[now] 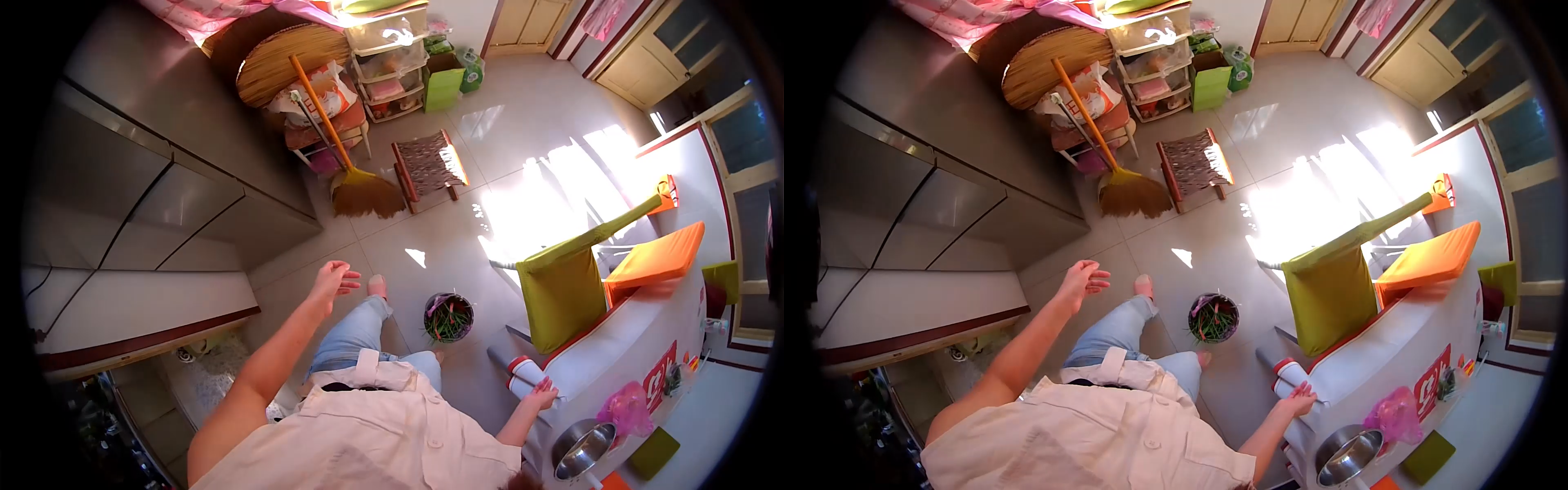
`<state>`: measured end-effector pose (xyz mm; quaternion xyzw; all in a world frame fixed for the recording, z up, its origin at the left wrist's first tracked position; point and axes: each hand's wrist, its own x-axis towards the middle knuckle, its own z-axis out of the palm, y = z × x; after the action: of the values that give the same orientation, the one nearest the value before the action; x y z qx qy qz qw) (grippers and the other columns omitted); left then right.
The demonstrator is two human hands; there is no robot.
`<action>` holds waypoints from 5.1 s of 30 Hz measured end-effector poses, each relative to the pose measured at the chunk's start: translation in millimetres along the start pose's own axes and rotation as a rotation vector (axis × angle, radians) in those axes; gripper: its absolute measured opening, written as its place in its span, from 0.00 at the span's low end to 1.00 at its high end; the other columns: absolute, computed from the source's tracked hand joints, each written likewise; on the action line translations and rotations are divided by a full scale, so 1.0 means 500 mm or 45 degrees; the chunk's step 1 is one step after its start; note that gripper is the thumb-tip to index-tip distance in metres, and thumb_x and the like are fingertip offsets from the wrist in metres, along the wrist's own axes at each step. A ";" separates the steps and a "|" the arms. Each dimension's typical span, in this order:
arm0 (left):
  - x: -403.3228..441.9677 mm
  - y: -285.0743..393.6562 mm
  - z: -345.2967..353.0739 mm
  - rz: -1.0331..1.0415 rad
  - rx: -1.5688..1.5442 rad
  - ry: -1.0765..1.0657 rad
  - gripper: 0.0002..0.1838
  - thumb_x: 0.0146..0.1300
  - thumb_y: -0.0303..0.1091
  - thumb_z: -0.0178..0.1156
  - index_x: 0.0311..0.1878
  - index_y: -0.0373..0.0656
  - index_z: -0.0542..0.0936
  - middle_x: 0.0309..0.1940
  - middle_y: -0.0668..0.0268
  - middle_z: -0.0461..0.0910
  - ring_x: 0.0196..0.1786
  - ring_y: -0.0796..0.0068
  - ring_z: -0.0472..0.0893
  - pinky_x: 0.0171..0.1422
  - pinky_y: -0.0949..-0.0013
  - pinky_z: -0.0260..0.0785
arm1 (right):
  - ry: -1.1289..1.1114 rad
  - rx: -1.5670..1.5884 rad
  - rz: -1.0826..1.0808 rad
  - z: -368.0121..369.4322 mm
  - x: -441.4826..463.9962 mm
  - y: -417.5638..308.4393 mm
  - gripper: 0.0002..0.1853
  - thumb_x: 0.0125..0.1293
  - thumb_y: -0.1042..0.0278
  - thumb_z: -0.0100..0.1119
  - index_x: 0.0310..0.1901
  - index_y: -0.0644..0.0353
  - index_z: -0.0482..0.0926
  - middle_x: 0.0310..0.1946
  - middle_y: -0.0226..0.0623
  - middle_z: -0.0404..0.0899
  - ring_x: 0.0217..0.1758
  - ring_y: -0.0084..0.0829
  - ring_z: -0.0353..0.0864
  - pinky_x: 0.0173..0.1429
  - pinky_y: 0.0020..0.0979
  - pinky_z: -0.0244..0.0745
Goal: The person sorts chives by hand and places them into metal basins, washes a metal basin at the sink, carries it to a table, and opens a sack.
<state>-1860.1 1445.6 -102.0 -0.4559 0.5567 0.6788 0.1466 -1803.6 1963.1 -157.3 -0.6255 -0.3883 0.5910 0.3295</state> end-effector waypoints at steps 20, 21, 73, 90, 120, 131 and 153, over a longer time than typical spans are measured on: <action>0.248 0.138 -0.235 0.018 -0.658 0.504 0.08 0.64 0.39 0.47 0.42 0.47 0.66 0.36 0.62 0.79 0.31 0.72 0.79 0.37 0.69 0.67 | -1.535 -1.046 0.073 0.787 -0.601 0.275 0.14 0.68 0.62 0.42 0.49 0.61 0.68 0.39 0.38 0.77 0.33 0.27 0.78 0.33 0.22 0.69; 0.265 0.152 -0.226 0.034 -0.705 0.552 0.08 0.64 0.39 0.47 0.42 0.47 0.66 0.36 0.62 0.79 0.31 0.72 0.79 0.37 0.69 0.67 | -1.610 -1.099 0.069 0.844 -0.623 0.280 0.14 0.67 0.62 0.43 0.49 0.61 0.68 0.39 0.39 0.77 0.33 0.27 0.78 0.32 0.22 0.70; 1.148 0.989 -0.093 0.505 0.937 1.121 0.32 0.46 0.36 0.62 0.55 0.34 0.65 0.57 0.51 0.63 0.61 0.57 0.62 0.65 0.54 0.50 | -3.470 -0.168 -1.970 1.685 -1.782 0.657 0.18 0.49 0.69 0.63 0.44 0.60 0.76 0.33 0.48 0.78 0.34 0.48 0.78 0.36 0.38 0.72; 1.134 0.832 -0.065 0.441 0.501 1.362 0.08 0.51 0.28 0.54 0.36 0.38 0.72 0.42 0.56 0.71 0.33 0.51 0.76 0.36 0.55 0.70 | -3.546 -0.587 -3.923 1.704 -1.703 0.793 0.17 0.56 0.67 0.51 0.47 0.62 0.75 0.44 0.46 0.76 0.43 0.38 0.77 0.46 0.33 0.73; 0.910 1.054 -0.294 0.442 -0.213 1.425 0.18 0.45 0.41 0.68 0.30 0.42 0.71 0.21 0.66 0.74 0.25 0.74 0.75 0.29 0.71 0.67 | -4.001 -0.326 -1.402 1.602 -1.538 0.486 0.16 0.45 0.89 0.57 0.37 0.61 0.79 0.26 0.35 0.70 0.25 0.26 0.72 0.27 0.22 0.66; 0.884 1.080 -0.296 0.623 -0.341 1.395 0.08 0.56 0.33 0.61 0.27 0.41 0.74 0.20 0.73 0.73 0.19 0.85 0.70 0.22 0.84 0.58 | -4.618 -0.439 -1.343 1.608 -1.562 0.482 0.08 0.50 0.73 0.61 0.35 0.55 0.80 0.24 0.30 0.72 0.25 0.29 0.73 0.26 0.26 0.70; 0.787 1.052 -0.282 0.471 -0.967 0.908 0.12 0.53 0.27 0.63 0.39 0.36 0.74 0.22 0.69 0.76 0.25 0.83 0.75 0.28 0.79 0.69 | -3.919 -1.685 -0.522 1.604 -1.721 0.585 0.09 0.50 0.71 0.67 0.26 0.66 0.77 0.16 0.31 0.74 0.19 0.15 0.70 0.24 0.20 0.64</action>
<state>-2380.5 1021.7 -77.5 -0.5729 0.3588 0.6499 -0.3475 -2573.6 1031.4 -63.7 -0.5269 0.5586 -0.3065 0.5625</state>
